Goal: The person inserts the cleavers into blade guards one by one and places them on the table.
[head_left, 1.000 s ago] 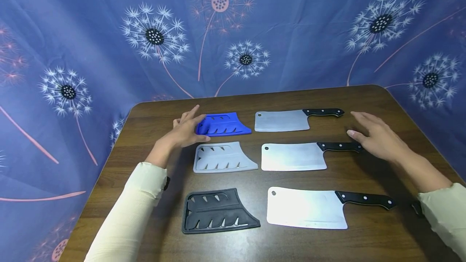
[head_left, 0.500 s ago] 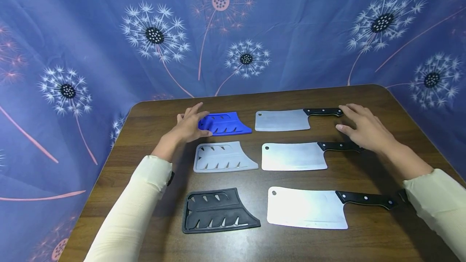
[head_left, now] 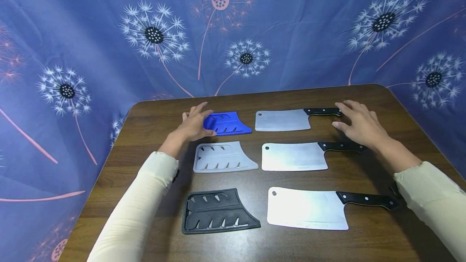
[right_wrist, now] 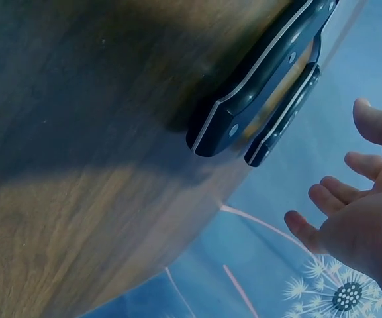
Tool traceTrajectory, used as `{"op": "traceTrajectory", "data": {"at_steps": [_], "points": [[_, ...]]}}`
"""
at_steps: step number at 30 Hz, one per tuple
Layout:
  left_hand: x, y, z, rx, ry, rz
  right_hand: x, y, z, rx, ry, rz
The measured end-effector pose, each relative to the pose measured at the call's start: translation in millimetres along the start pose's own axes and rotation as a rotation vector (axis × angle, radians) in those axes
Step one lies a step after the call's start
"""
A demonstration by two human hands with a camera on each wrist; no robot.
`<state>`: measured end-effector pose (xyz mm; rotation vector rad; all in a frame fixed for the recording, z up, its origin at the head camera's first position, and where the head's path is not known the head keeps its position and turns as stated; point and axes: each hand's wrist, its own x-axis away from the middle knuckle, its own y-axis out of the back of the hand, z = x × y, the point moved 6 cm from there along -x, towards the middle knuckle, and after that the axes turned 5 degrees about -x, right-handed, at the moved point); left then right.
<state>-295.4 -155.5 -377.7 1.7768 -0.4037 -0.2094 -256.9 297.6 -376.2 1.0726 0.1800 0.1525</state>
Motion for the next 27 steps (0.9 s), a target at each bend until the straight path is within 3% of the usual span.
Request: {"op": "traceTrajectory", "data": {"at_steps": [16,27], "points": [[-13.2,-7.4,2.1,-0.051,0.03,0.038,-18.8,-6.1,-4.3,0.031,-0.005,0.008],[-19.8,-16.3,3.7,-0.051,0.072,0.111,-31.5,-14.0,-17.5,0.03,-0.05,0.057]]}}
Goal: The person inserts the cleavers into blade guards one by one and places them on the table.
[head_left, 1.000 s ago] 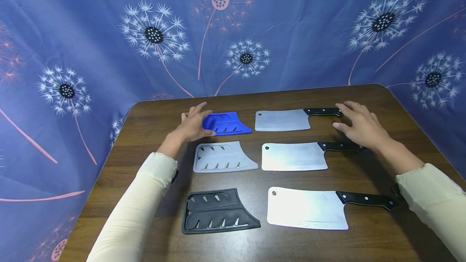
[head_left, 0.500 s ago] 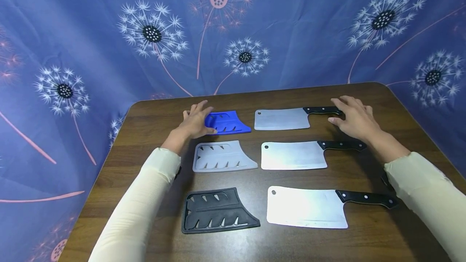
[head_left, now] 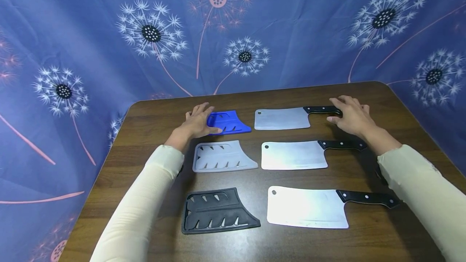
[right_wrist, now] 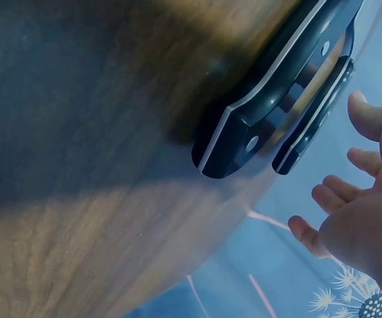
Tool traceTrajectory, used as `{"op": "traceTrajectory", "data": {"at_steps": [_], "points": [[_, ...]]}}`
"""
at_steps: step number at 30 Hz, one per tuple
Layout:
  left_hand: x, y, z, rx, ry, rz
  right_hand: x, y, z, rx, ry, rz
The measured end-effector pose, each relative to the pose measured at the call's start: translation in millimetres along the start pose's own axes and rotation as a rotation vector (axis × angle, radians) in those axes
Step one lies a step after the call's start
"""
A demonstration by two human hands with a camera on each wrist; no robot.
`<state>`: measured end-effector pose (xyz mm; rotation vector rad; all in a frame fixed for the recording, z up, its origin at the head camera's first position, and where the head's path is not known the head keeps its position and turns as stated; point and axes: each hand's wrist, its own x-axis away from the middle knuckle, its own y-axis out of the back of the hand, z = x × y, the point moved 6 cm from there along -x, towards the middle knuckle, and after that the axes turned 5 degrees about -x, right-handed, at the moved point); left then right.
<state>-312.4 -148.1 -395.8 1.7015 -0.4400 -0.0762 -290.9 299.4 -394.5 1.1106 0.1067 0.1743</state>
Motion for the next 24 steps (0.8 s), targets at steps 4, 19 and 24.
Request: {"op": "traceTrajectory", "data": {"at_steps": [4,19,24], "points": [[-2.6,-2.7,-0.8,-0.018,-0.004,0.001,-3.9,0.3,-2.7,0.001,0.006,0.011],[-10.8,-14.3,-8.6,-0.053,-0.018,0.054,-16.0,-6.2,-9.1,0.043,0.001,0.017],[-13.9,-16.0,-10.9,-0.064,-0.018,0.059,-20.3,-9.7,-9.1,0.063,-0.004,0.026]]}}
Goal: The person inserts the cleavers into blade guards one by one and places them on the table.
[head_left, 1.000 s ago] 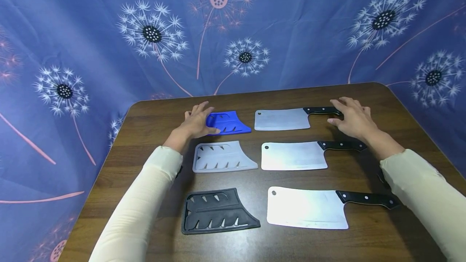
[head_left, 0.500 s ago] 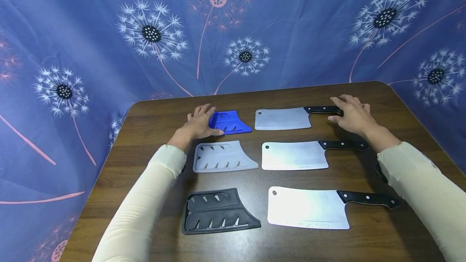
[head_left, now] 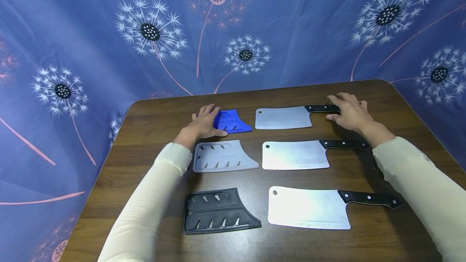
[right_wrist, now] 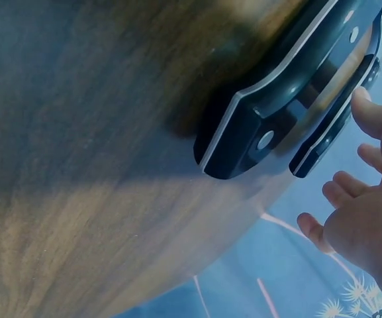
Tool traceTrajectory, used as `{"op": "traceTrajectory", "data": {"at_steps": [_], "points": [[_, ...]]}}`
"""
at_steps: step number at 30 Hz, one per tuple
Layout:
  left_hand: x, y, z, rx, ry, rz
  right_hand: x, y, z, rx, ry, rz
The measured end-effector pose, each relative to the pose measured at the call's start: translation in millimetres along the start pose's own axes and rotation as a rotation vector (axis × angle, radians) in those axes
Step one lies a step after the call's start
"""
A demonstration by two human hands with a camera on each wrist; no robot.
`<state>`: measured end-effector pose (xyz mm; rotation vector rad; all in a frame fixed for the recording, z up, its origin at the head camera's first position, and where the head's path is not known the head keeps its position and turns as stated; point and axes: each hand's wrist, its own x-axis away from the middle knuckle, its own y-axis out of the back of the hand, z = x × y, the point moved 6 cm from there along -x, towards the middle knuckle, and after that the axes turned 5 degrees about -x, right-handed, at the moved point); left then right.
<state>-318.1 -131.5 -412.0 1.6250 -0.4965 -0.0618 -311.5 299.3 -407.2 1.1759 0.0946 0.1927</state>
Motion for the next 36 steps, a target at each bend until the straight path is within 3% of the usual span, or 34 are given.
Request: {"op": "traceTrajectory", "data": {"at_steps": [15,22,36], "points": [[-6.0,-4.1,-3.1,-0.003,0.03,0.077,-11.6,-16.6,12.7,0.049,0.017,0.119],[-9.1,-5.0,-1.2,-0.014,0.063,0.117,-17.0,-20.5,18.0,0.082,0.016,0.12],[-10.8,-2.4,-1.6,0.002,0.068,0.112,-16.0,-23.5,12.7,0.038,-0.048,0.087]]}}
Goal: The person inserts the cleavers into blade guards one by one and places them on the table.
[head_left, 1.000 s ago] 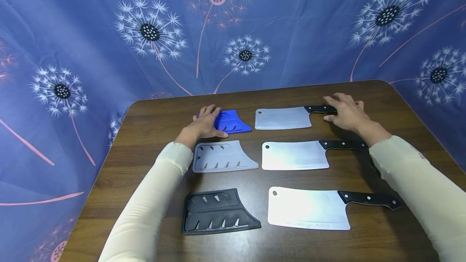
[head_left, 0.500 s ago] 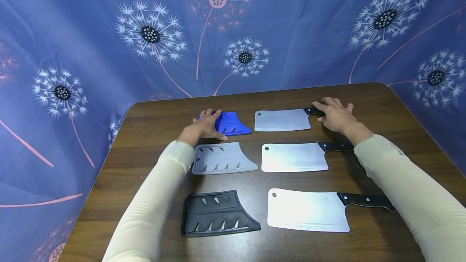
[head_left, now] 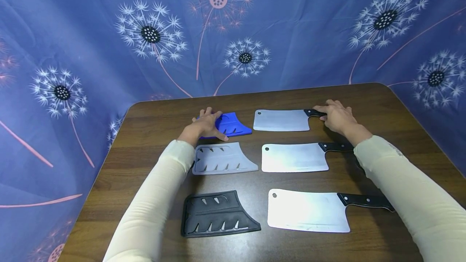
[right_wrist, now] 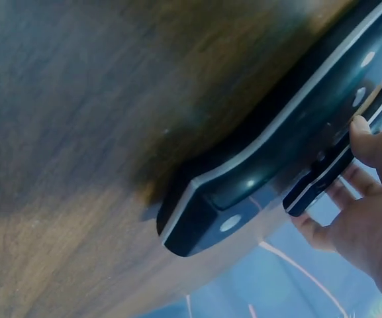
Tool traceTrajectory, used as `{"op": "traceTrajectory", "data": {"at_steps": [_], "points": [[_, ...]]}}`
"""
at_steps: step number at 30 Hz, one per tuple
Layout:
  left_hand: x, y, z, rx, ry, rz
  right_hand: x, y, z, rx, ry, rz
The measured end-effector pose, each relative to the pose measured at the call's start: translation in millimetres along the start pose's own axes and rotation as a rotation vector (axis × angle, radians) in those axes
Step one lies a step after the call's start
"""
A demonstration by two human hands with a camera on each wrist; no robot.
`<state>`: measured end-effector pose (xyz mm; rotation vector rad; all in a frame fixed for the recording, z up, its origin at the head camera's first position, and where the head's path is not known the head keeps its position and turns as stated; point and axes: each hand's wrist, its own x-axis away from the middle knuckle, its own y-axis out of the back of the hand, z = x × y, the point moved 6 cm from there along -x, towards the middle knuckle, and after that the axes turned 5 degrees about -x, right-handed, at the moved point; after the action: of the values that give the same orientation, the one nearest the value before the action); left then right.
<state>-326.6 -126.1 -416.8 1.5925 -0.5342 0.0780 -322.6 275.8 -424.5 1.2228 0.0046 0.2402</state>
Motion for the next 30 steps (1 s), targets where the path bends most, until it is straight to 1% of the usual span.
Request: {"op": "traceTrajectory", "data": {"at_steps": [6,10,13,17,22,24,30], "points": [[-0.3,-1.1,1.8,0.031,0.005,-0.012,4.1,1.2,1.1,0.013,0.046,-0.033],[-1.2,-2.0,3.5,0.036,-0.006,-0.026,7.0,1.7,0.4,0.019,0.068,-0.059],[-0.5,-2.2,5.0,0.034,-0.025,-0.05,9.6,4.0,1.7,0.021,0.102,-0.104],[3.2,-0.8,6.6,0.039,-0.05,-0.1,15.6,11.6,1.1,0.014,0.13,-0.166],[8.8,2.7,8.6,0.042,-0.068,-0.191,28.4,25.6,-2.8,0.007,0.141,-0.3],[11.8,5.0,9.0,0.03,-0.072,-0.243,34.4,31.6,-4.2,0.007,0.142,-0.358],[24.3,15.0,4.9,-0.038,-0.083,-0.401,51.8,51.8,-3.8,-0.038,0.156,-0.507]]}}
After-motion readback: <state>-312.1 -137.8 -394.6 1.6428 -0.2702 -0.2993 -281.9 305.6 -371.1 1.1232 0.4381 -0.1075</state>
